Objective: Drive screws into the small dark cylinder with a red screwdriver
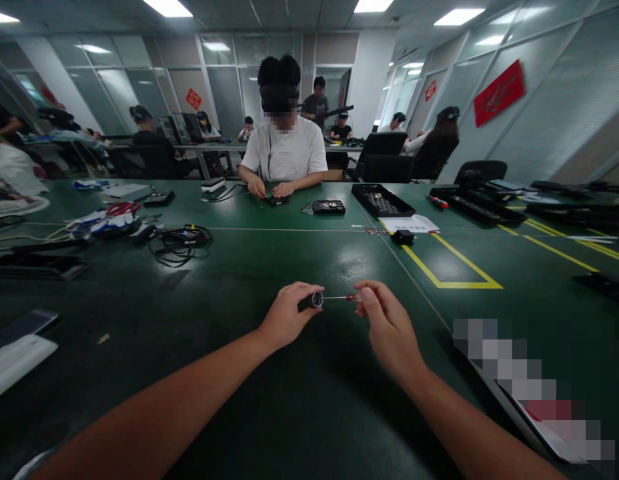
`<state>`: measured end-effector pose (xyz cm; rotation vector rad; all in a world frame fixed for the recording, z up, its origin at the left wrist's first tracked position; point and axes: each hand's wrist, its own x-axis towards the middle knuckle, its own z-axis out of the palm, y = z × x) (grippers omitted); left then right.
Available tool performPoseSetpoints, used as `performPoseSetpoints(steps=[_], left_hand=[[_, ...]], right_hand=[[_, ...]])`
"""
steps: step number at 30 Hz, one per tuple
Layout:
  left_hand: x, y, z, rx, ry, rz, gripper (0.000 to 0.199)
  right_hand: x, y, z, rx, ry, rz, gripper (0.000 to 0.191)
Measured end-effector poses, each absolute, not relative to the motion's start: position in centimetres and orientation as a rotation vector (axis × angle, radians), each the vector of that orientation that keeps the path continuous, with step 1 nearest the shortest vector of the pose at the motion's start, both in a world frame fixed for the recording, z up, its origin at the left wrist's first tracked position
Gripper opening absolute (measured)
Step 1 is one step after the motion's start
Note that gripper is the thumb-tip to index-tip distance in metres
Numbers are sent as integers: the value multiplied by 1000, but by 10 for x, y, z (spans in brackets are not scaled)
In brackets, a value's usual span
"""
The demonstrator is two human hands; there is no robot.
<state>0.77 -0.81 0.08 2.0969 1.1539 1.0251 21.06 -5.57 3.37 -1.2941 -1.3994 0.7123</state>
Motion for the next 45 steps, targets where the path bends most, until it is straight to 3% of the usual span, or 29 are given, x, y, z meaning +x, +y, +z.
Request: performPoseSetpoints(steps=[26, 33, 45], left_hand=[[9, -7, -3, 2166, 1189, 992, 39], [7, -13, 2, 2369, 1127, 911, 36], [7, -13, 2, 2310, 1179, 906, 39]], right_hand=[[205, -52, 30, -1226, -1271, 741, 33], [214, -31, 22, -1130, -849, 1228, 37], [209, -40, 23, -1139, -1076, 840, 37]])
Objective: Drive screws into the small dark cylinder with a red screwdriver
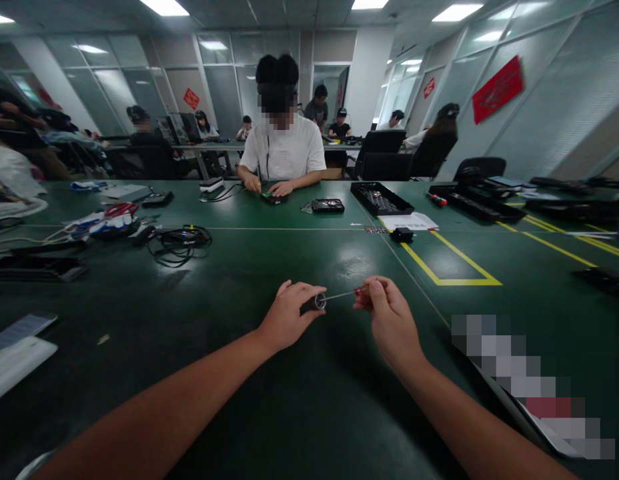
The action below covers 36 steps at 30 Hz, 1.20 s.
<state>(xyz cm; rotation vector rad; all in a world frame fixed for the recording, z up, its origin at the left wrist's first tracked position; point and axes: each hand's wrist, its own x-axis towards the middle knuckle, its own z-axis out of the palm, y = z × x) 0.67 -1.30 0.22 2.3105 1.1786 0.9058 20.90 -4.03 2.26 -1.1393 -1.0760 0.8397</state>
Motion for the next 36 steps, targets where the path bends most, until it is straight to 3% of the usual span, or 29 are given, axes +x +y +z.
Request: performPoseSetpoints(steps=[18, 24, 31, 36], left_hand=[[6, -12, 1, 2286, 1219, 908, 39], [5, -12, -1, 2304, 1208, 906, 39], [5, -9, -3, 2284, 1222, 939, 38], [4, -10, -2, 2302, 1211, 908, 39]], right_hand=[[209, -47, 29, -1164, -1217, 782, 31], [210, -52, 36, -1221, -1269, 757, 43], [209, -51, 35, -1229, -1254, 706, 30], [210, -51, 35, -1285, -1292, 745, 40]])
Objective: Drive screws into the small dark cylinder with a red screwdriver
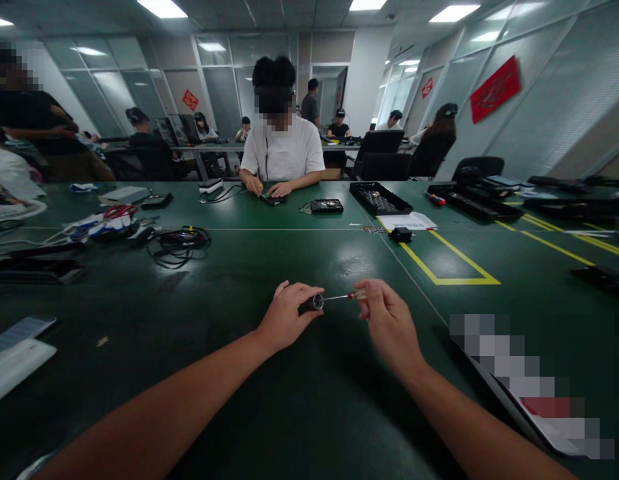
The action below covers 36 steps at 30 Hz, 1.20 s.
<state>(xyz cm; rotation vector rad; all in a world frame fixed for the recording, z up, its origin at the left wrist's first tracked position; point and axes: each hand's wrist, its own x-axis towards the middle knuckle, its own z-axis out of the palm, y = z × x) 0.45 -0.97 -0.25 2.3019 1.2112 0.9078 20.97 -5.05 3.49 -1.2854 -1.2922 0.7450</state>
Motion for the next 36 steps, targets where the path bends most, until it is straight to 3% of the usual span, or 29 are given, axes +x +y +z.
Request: performPoseSetpoints(steps=[11, 17, 32, 36], left_hand=[[5, -11, -2, 2312, 1228, 905, 40], [5, -13, 8, 2429, 1266, 859, 38], [2, -11, 10, 2338, 1346, 744, 49], [5, -13, 12, 2392, 1242, 676, 39]], right_hand=[[207, -46, 28, -1233, -1192, 767, 32], [215, -27, 15, -1079, -728, 1253, 31], [214, -27, 10, -1117, -802, 878, 36], [218, -25, 10, -1111, -778, 822, 36]])
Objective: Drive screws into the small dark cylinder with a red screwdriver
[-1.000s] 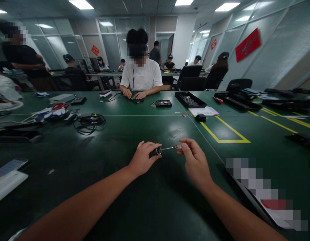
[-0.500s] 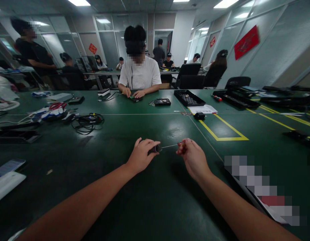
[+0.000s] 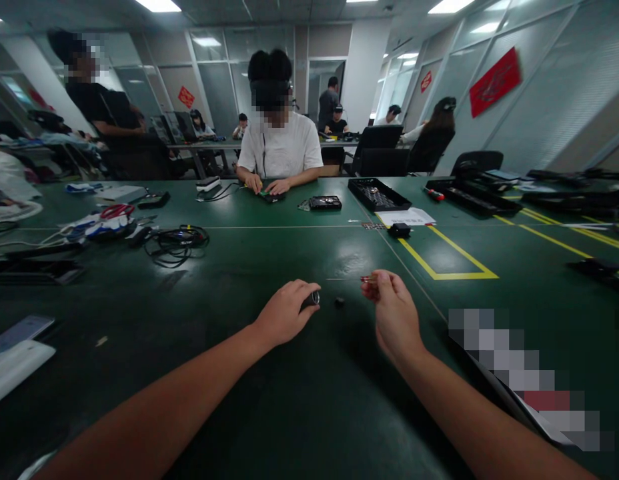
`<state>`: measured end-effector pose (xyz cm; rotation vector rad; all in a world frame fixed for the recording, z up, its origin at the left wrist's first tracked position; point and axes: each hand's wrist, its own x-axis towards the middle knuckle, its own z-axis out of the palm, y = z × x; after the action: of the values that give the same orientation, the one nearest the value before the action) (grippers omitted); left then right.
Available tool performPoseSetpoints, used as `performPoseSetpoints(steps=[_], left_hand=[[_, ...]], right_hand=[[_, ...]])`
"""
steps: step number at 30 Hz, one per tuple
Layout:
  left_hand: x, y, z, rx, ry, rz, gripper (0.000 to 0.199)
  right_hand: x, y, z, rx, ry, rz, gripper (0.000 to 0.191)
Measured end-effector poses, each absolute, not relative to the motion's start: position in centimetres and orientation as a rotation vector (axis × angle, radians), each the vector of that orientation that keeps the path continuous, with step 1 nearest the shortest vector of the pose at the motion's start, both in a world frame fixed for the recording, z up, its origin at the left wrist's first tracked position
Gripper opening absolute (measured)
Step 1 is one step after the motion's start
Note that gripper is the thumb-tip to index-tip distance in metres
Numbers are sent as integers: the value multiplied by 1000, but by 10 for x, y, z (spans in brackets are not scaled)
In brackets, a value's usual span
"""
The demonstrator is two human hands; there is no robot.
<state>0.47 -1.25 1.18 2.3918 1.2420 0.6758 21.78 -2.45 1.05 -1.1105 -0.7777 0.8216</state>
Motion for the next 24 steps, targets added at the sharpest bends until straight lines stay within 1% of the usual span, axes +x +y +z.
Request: performPoseSetpoints(steps=[4, 9, 14, 18, 21, 24], left_hand=[[14, -18, 23, 2408, 1214, 603, 33], [33, -18, 33, 2447, 1264, 430, 32], [59, -1, 26, 2573, 1354, 209, 41], [70, 14, 26, 2568, 1330, 83, 30], [63, 22, 31, 2492, 1297, 127, 26], [40, 31, 35, 2314, 1322, 286, 24]], right_hand=[[220, -27, 18, -1068, -773, 762, 34], [218, -32, 26, -1013, -781, 748, 35], [218, -34, 28, -986, -783, 759, 35], [219, -34, 29, -969, -773, 771, 36], [218, -34, 30, -967, -774, 785, 35], [218, -34, 31, -972, -774, 792, 34]])
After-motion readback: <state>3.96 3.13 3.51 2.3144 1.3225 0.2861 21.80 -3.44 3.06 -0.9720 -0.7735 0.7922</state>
